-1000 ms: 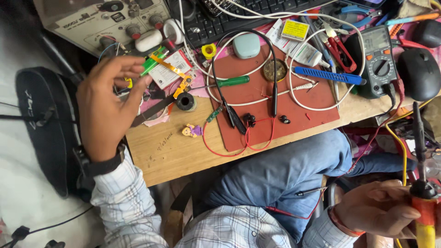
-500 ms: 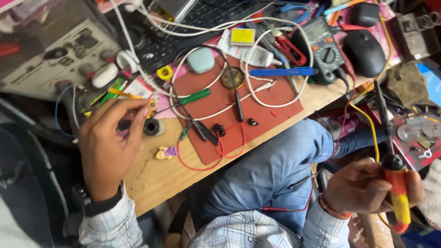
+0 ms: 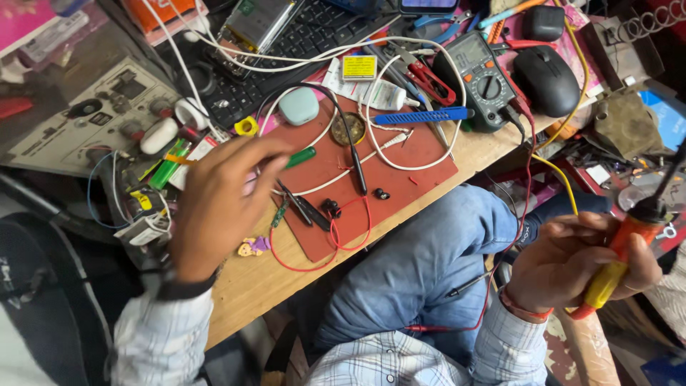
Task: The person strips a red wire with a utility knife, twists the exposed strands, and applies heat shrink tubing. They then use a soldering iron to solder the wire to a small black component on a cluttered workbench.
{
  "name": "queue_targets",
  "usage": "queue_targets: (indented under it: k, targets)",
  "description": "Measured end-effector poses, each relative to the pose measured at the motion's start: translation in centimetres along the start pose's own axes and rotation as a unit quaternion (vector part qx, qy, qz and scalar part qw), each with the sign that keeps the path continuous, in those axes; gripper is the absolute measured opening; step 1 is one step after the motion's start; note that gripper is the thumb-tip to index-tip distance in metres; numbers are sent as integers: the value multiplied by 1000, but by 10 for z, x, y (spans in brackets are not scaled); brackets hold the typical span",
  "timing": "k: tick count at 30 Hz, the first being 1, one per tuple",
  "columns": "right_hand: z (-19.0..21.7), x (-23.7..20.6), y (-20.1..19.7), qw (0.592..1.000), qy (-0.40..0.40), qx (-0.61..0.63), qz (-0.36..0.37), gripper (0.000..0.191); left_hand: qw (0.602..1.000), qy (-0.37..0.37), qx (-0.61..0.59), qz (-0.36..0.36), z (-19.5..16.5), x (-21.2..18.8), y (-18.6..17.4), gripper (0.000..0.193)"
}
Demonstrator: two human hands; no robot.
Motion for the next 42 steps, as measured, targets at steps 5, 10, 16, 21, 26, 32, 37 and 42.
queue_targets:
  k: [5,10,16,21,26,32,37,42]
  targets:
    - [7,-1,0,999,3,8,35,34,997,28,-44,52,12,51,42,11]
    - [16,0,-15,997,28,68,19,43,995,90,24,31,29,102,85,12]
    - [26,11,-16,999,-32,34,1,49,995,66,3,78,47,138,136,20]
    - [35,17,-9,998,-47,40,24,53,995,86,33,50,45,141,165,41]
    - [41,21,-7,998,-45,16,35,50,997,55,54,15,52,144,148,37]
    - [26,16,-4,998,-10,55,40,51,999,45,-7,-12,37,138,112,42]
    - [9,5,-18,996,5,81,44,52,998,0,-36,-42,41,103,48,31]
    - [-18,-2,-23,973,127,189,35,55,994,-89,1,-62,45,16,-29,10]
Point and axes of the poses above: each hand's wrist, its own x-axis towards the middle knuckle, its own y-axis out of the palm, z = x × y, the point moved 4 cm from there along x, towards the middle knuckle, and after that the axes turned 4 degrees about y, right-handed, at the moved point
